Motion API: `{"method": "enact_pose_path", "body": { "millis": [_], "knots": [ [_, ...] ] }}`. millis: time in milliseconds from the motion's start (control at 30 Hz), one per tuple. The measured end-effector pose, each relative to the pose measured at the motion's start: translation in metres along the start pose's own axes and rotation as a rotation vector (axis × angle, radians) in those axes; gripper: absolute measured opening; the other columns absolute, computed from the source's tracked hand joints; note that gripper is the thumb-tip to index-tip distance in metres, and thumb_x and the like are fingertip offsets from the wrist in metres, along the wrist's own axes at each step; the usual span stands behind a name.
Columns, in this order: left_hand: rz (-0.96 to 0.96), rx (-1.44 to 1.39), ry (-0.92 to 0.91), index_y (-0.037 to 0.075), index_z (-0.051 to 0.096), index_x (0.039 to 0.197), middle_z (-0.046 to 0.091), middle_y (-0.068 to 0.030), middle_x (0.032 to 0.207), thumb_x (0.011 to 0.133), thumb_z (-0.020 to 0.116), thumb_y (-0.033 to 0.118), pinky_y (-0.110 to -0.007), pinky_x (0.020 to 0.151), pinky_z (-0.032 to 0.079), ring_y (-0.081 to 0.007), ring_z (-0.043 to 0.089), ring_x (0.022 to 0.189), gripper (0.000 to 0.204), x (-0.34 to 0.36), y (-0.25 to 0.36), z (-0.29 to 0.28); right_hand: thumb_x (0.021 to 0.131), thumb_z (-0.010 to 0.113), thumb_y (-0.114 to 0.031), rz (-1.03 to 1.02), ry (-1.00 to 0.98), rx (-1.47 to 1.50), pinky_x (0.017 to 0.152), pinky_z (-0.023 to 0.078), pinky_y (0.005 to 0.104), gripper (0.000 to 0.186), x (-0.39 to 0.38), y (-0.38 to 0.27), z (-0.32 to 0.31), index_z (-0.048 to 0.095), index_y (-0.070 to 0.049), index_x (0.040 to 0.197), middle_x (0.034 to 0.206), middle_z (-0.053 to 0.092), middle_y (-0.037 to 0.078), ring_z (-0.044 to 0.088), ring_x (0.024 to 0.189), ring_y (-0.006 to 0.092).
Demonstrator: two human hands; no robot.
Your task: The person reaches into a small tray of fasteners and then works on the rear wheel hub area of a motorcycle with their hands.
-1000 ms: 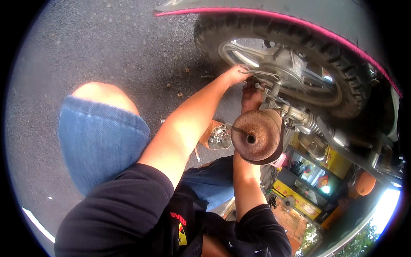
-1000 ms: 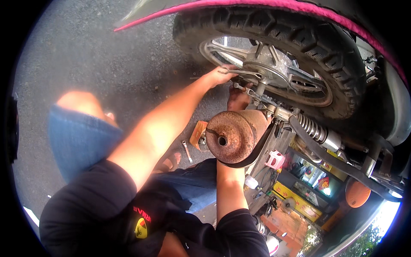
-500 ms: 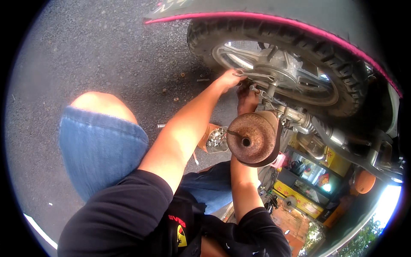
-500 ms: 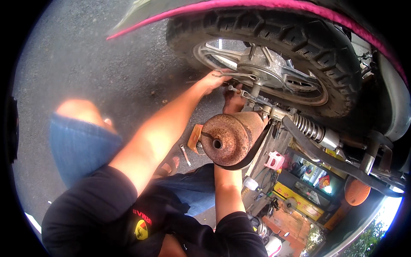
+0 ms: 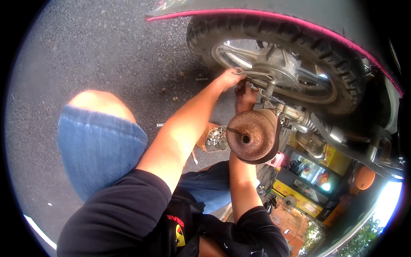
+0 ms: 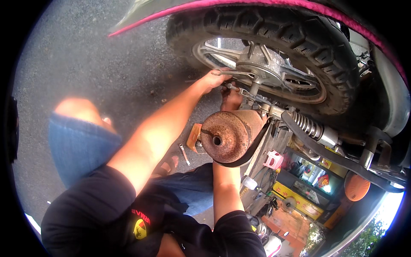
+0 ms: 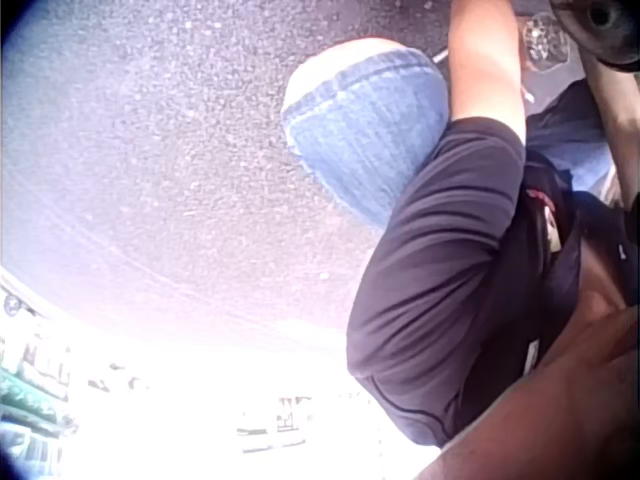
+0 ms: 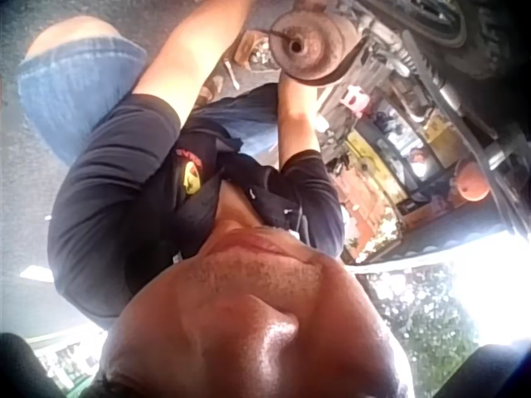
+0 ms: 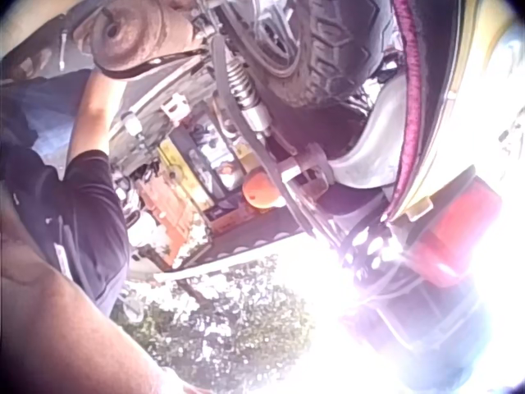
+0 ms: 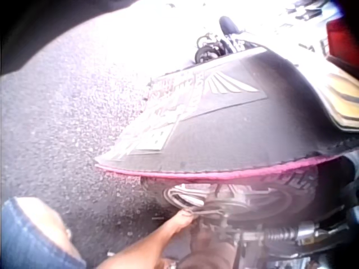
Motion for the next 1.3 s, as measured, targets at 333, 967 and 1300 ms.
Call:
{"method": "enact_pose_path", "body": {
  "millis": [333, 967, 1300],
  "knots": [
    [0.109, 0.049, 0.028, 0.004, 0.059, 0.111, 0.063, -0.0048, 0.101, 0.086, 0.056, 0.014, -0.028, 0.082, 0.044, -0.0143, 0.056, 0.093, 0.027, 0.007, -0.005, -0.007, 0.086, 0.061, -0.013, -0.076, 0.076, -0.163, 0.056, 0.041, 0.0272, 0.011, 0.002, -0.001, -0.005, 0.057, -0.005, 0.093, 0.078, 0.059, 0.004, 0.052, 0.064, 0.0136],
    [0.148, 0.247, 0.055, 0.004, 0.061, 0.109, 0.064, -0.0062, 0.098, 0.083, 0.057, 0.011, -0.028, 0.08, 0.044, -0.0144, 0.056, 0.091, 0.027, 0.007, 0.002, -0.009, 0.091, 0.04, -0.015, -0.099, -0.102, 0.053, 0.079, 0.044, 0.0402, 0.026, 0.017, 0.014, -0.037, 0.05, -0.007, 0.114, 0.108, 0.059, 0.011, 0.056, 0.094, 0.0259],
    [0.224, 0.312, 0.007, 0.003, 0.062, 0.108, 0.065, -0.0084, 0.099, 0.082, 0.058, 0.01, -0.029, 0.081, 0.045, -0.0153, 0.058, 0.091, 0.028, 0.003, 0.016, -0.006, 0.093, 0.049, -0.039, 0.038, -0.024, 0.291, 0.076, 0.047, 0.0405, 0.038, 0.016, 0.007, -0.023, 0.05, -0.008, 0.115, 0.107, 0.058, 0.011, 0.058, 0.093, 0.0258]
  ]
}}
Point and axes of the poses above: each hand's wrist, its own x-axis towards the middle knuckle, its own z-axis out of the palm, y = z × x, the point moved 5 cm from there along x, towards the middle knuckle
